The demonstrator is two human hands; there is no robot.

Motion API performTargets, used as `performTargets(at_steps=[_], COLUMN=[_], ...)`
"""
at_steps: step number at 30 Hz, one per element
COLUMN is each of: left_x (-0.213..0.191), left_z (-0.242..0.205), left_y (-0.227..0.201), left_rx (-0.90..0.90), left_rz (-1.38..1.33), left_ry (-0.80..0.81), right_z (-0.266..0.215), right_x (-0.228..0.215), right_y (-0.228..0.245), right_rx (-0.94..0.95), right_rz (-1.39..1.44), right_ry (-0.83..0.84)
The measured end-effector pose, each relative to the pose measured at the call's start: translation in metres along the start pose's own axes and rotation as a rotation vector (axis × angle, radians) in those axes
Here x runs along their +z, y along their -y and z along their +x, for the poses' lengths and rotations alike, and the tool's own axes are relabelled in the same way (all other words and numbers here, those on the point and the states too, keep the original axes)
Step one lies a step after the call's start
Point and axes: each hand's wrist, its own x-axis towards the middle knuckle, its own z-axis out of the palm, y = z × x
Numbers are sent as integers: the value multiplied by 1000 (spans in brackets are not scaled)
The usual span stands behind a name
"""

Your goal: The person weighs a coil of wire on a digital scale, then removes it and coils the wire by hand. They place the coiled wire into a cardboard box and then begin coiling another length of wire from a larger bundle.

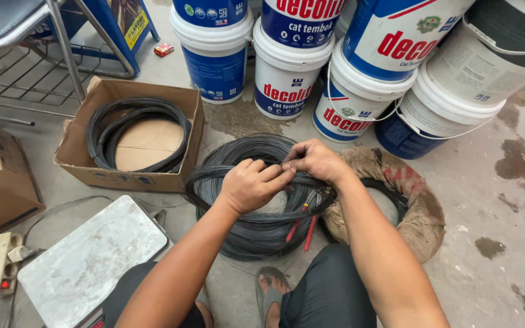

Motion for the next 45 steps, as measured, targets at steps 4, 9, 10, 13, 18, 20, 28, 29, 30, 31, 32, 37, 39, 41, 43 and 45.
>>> performTargets(at_steps=[4, 9, 10, 13, 18, 20, 28, 29, 30, 31, 32, 37, 39, 41, 43, 45], left_x=[-7, -24, -26, -33, -39, -47, -13, -7, 1, 1, 0, 0, 2, -6, -13, -15], left_z=[6, 17, 18, 21, 22, 28, -12, -16, -19, -16, -13, -7, -9, 0, 1, 0], left_y=[-7, -7, -6, -5, -6, -7, -1, -2, -2, -3, -4, -6, -2, -1, -2, -4], left_rx=[-169, -440, -437, -516, -575, -554, -141, -69, 1, 2, 13, 45, 72, 61, 45, -11], left_rz=[-128, -358, -354, -381, -417, -446, -89, -55, -22, -27, -44, -63, -78, -105, -130, -173], left_ry=[120, 323, 320, 370, 459, 490, 263, 168, 68, 64, 35, -11, 38, 94, 156, 237], right_z=[3, 9, 14, 25, 39, 44, 46, 43, 41, 39, 36, 29, 27, 32, 33, 34], right_x=[-1, -1, -2, -3, -6, -2, 1, 1, -1, -3, -3, 0, 0, -5, -4, -3], right_y=[1, 2, 3, 8, -7, -16, -47, -46, -44, -42, -41, -49, -43, -49, -54, -56], right_rx=[72, 122, 117, 107, 206, 232, 246, 236, 225, 228, 215, 185, 168, 164, 162, 165], right_rz=[5, -85, -87, -177, -95, -76, 89, 103, 114, 112, 131, 203, 230, 242, 258, 224], right_ry=[-1, 89, 88, 165, 329, 381, 400, 405, 408, 404, 399, 376, 365, 356, 354, 350])
